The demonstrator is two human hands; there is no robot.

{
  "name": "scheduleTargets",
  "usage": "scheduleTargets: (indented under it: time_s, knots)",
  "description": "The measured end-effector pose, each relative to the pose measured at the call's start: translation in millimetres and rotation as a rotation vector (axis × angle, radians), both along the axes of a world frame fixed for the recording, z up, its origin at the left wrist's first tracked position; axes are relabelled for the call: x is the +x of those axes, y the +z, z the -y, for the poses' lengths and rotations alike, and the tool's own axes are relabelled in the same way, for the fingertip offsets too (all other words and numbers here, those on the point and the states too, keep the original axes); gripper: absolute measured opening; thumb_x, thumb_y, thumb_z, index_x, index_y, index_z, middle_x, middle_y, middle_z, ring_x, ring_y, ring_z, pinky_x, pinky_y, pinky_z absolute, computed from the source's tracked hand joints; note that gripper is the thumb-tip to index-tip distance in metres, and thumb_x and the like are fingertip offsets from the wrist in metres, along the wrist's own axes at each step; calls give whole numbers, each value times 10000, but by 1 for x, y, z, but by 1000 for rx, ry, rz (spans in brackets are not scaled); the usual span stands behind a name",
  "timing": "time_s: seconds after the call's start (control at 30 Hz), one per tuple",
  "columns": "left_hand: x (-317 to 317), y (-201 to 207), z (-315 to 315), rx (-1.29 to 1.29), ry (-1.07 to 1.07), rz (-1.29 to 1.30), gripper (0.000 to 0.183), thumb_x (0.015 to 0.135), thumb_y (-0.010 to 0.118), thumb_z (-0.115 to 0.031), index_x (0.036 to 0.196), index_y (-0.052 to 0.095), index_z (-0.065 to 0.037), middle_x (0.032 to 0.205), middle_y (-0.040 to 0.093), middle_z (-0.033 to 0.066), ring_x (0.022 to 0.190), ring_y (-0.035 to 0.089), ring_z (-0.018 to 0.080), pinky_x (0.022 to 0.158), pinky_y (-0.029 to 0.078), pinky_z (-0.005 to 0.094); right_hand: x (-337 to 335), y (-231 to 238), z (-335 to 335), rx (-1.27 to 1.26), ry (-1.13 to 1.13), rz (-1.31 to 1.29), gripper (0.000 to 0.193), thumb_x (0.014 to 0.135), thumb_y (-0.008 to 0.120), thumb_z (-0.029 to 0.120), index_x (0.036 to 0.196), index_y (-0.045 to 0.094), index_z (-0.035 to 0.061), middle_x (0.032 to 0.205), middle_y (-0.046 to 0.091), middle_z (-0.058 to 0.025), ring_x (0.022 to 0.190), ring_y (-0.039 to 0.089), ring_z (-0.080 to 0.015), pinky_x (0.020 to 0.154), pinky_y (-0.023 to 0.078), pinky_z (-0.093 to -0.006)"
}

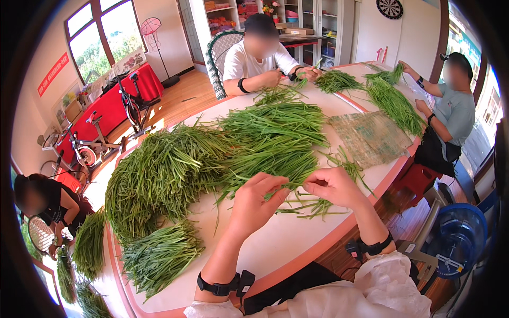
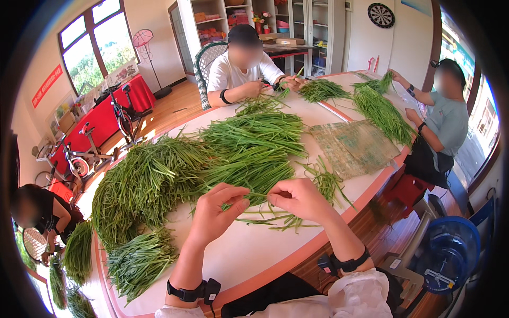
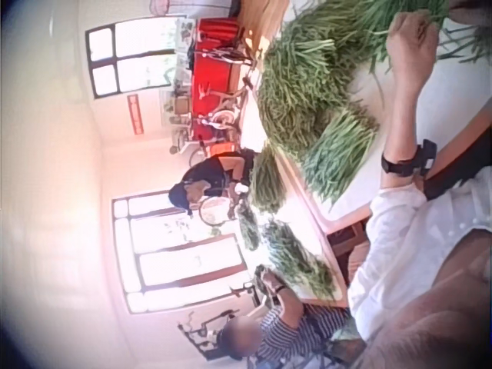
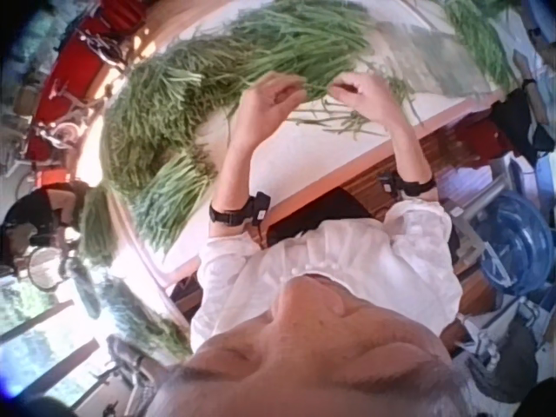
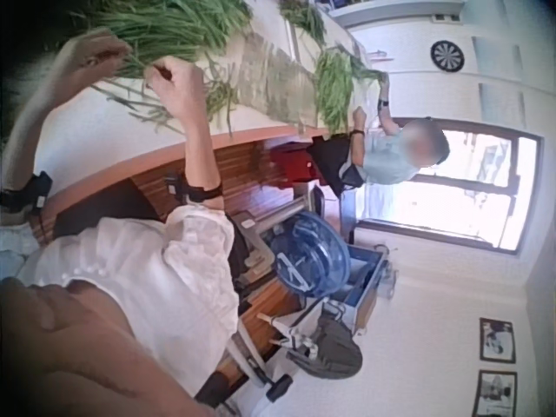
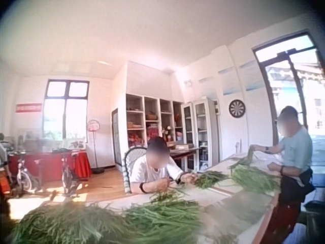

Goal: The person sorts bunches of green leaves by hand on a table, picking through them and organizing them into piles.

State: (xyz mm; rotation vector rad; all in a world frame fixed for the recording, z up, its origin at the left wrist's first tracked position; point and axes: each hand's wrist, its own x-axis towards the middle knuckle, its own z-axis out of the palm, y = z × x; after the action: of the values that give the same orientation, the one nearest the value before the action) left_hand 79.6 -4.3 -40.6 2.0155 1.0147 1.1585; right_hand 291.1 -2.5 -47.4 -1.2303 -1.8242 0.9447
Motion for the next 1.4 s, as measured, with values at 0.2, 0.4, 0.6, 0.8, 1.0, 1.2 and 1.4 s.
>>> scheduleTargets:
  time_s: [0.2, 0.4, 0.6, 0.8, 1.0, 1.2, 1.4]
  knots:
    - [-3, -1, -4, 63, 32, -160, 196, 784, 627, -89, 973, 639, -35, 789, 606, 83, 678, 570, 137, 633, 460, 268, -28, 28, -6, 55, 114, 25, 279, 819, 630, 266, 798, 624, -12, 622, 598, -36, 539, 471, -55, 488, 384, -230]
    - [-17, 3, -14, -491, -48, 575, 200, 883, 526, -148, 997, 572, 10, 826, 630, 101, 727, 603, 166, 677, 506, 289, -41, -7, -18, 32, 75, -233, 398, 857, 564, 384, 891, 635, -6, 687, 614, -19, 627, 511, -41, 556, 416, -198]
    - [-25, -1, -21, -574, 9, 745, 159, 880, 524, -149, 957, 560, -15, 861, 629, 116, 755, 618, 198, 703, 514, 322, -67, -39, -1, -268, 281, -489, 338, 861, 584, 287, 982, 607, -27, 832, 641, -50, 772, 574, -79, 691, 467, -220]
    - [-27, 2, -21, -561, 28, 800, 159, 888, 508, -150, 965, 555, -19, 871, 627, 122, 775, 618, 202, 709, 515, 325, -76, -40, -2, -242, 228, -430, 235, 846, 609, 190, 928, 638, -28, 785, 648, -53, 721, 580, -78, 661, 464, -213]
    - [-46, 10, -23, -526, 65, 892, 181, 895, 495, -155, 989, 548, -10, 875, 624, 109, 803, 613, 207, 738, 505, 324, -64, -38, 3, -386, 287, -454, 223, 852, 599, 184, 921, 645, -23, 768, 649, -50, 687, 575, -73, 634, 461, -205]
    - [-45, 7, -24, -541, -35, 962, 143, 907, 472, -160, 921, 534, -31, 812, 591, 78, 814, 599, 209, 758, 497, 332, -49, -42, 5, -320, 178, -502, 219, 865, 579, 179, 934, 638, -21, 782, 646, -57, 704, 579, -85, 643, 472, -217]
    - [-30, 2, -20, -598, -237, 884, 131, 911, 473, -157, 898, 534, -43, 737, 565, 56, 754, 588, 200, 718, 461, 302, -22, -49, 7, -130, -105, -656, 219, 868, 572, 181, 900, 625, -29, 752, 631, -43, 688, 558, -76, 631, 454, -206]
